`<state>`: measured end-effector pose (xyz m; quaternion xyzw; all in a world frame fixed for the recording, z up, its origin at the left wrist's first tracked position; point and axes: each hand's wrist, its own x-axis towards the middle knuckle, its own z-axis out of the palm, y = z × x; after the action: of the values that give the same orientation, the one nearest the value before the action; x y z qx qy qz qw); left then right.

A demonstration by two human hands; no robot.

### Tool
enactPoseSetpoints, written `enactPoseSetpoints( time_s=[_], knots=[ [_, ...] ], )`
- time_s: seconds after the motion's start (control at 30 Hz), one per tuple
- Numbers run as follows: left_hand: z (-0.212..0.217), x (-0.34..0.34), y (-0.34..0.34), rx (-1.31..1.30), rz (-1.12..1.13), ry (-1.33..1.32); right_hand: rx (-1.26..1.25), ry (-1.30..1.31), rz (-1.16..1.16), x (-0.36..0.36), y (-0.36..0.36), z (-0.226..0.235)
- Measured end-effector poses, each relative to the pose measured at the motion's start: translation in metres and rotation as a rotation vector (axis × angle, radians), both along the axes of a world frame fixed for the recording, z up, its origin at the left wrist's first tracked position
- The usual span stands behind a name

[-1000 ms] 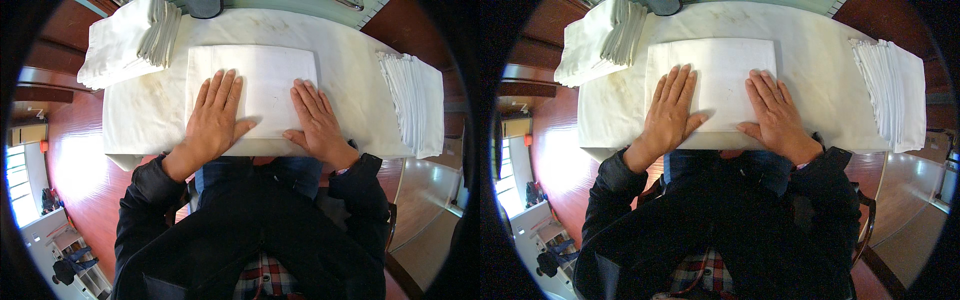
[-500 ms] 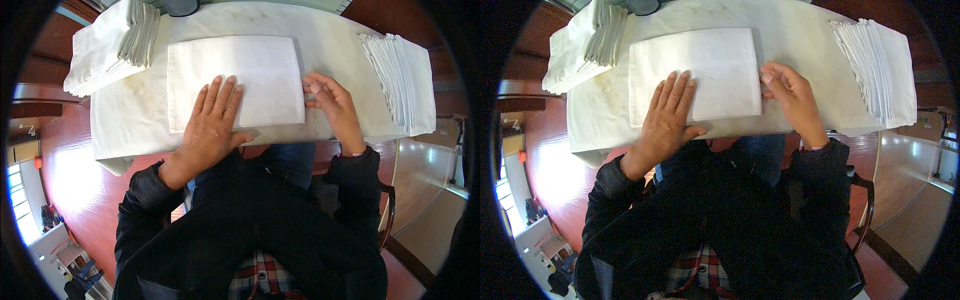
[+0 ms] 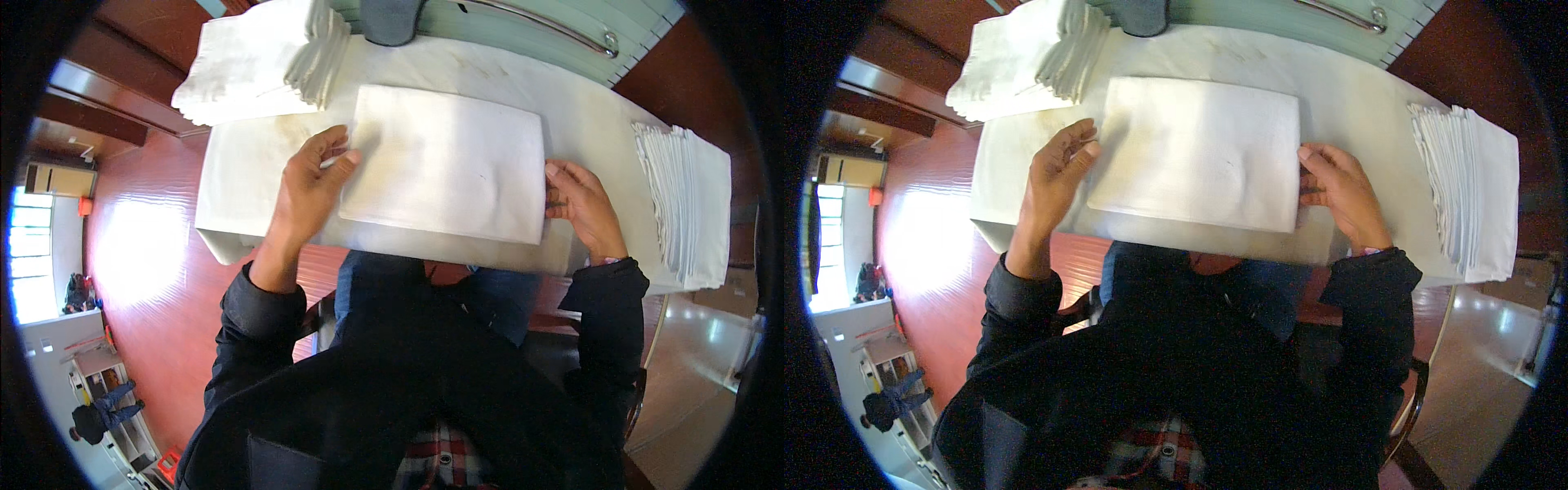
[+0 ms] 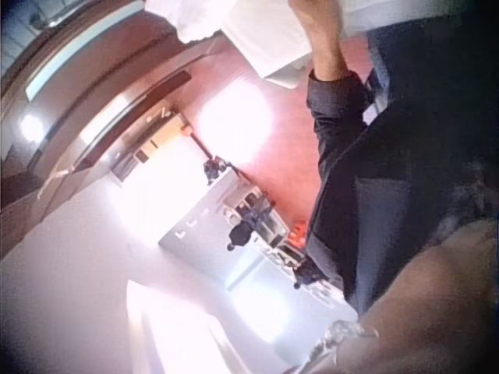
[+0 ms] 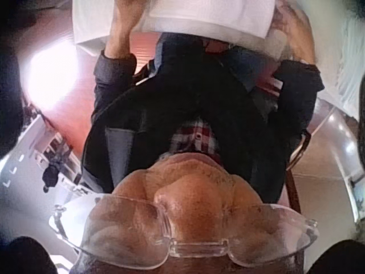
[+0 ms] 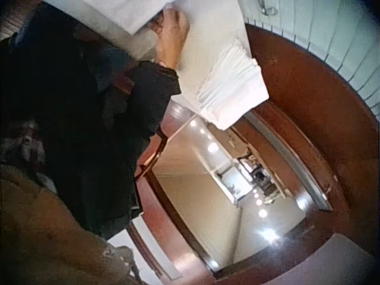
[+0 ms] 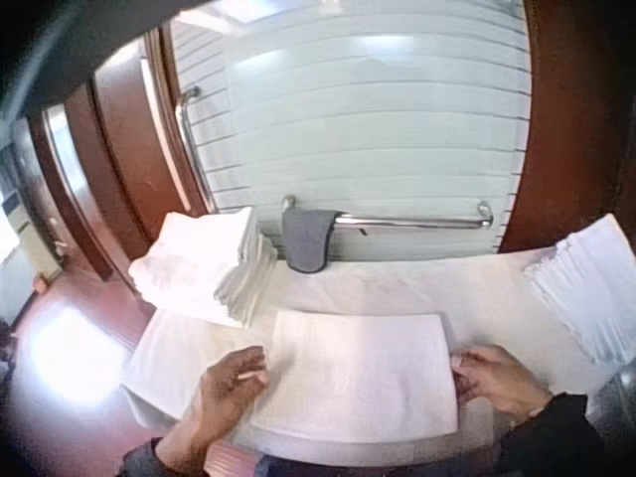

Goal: The person folds multiple white cloth items on a table. They smooth each item, fold it in half, then fold it again into a smaller rectangle, and place the finished item on a growing stack to the left.

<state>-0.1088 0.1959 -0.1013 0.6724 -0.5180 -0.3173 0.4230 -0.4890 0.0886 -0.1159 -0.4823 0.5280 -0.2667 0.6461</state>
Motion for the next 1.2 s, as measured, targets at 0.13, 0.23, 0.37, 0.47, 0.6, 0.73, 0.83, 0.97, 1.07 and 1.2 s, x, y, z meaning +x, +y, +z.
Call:
enactPoseSetpoints(
  time_s=[0.13,0.23,0.37,0.47,0.6,0.73,0.83,0.97,1.07,1.2],
  knots=[
    [0.002,0.038,-0.012,0.22,-0.01,0.327,-0.04,0.119,0.057,0.01,-0.012,0.004],
    [0.001,0.045,-0.032,0.314,-0.078,0.446,-0.016,0.165,0.107,0.017,-0.019,0.005],
    [0.004,0.044,-0.061,0.547,-0.257,0.21,-0.2,0.207,0.123,0.022,-0.018,0.006],
    [0.004,0.031,-0.062,0.38,-0.246,-0.047,-0.155,0.147,0.059,0.024,-0.014,0.007],
    [0.003,0.019,-0.05,0.096,-0.232,-0.328,-0.03,0.084,0.034,0.027,-0.014,0.007],
    [0.002,0.02,-0.047,-0.017,-0.222,-0.163,-0.019,-0.039,-0.014,0.029,-0.017,0.001],
    [0.001,0.025,-0.05,0.262,-0.155,0.264,-0.041,-0.114,0.009,0.028,-0.022,-0.005],
    [0.0,0.033,-0.052,0.34,-0.097,0.547,0.022,-0.023,0.103,0.024,-0.024,-0.005],
    [-0.003,0.036,-0.054,0.412,-0.194,0.571,-0.018,0.054,0.13,0.023,-0.025,-0.005],
    [-0.007,0.031,-0.053,0.393,-0.257,0.414,-0.126,0.141,0.149,0.026,-0.025,-0.005]
  ],
)
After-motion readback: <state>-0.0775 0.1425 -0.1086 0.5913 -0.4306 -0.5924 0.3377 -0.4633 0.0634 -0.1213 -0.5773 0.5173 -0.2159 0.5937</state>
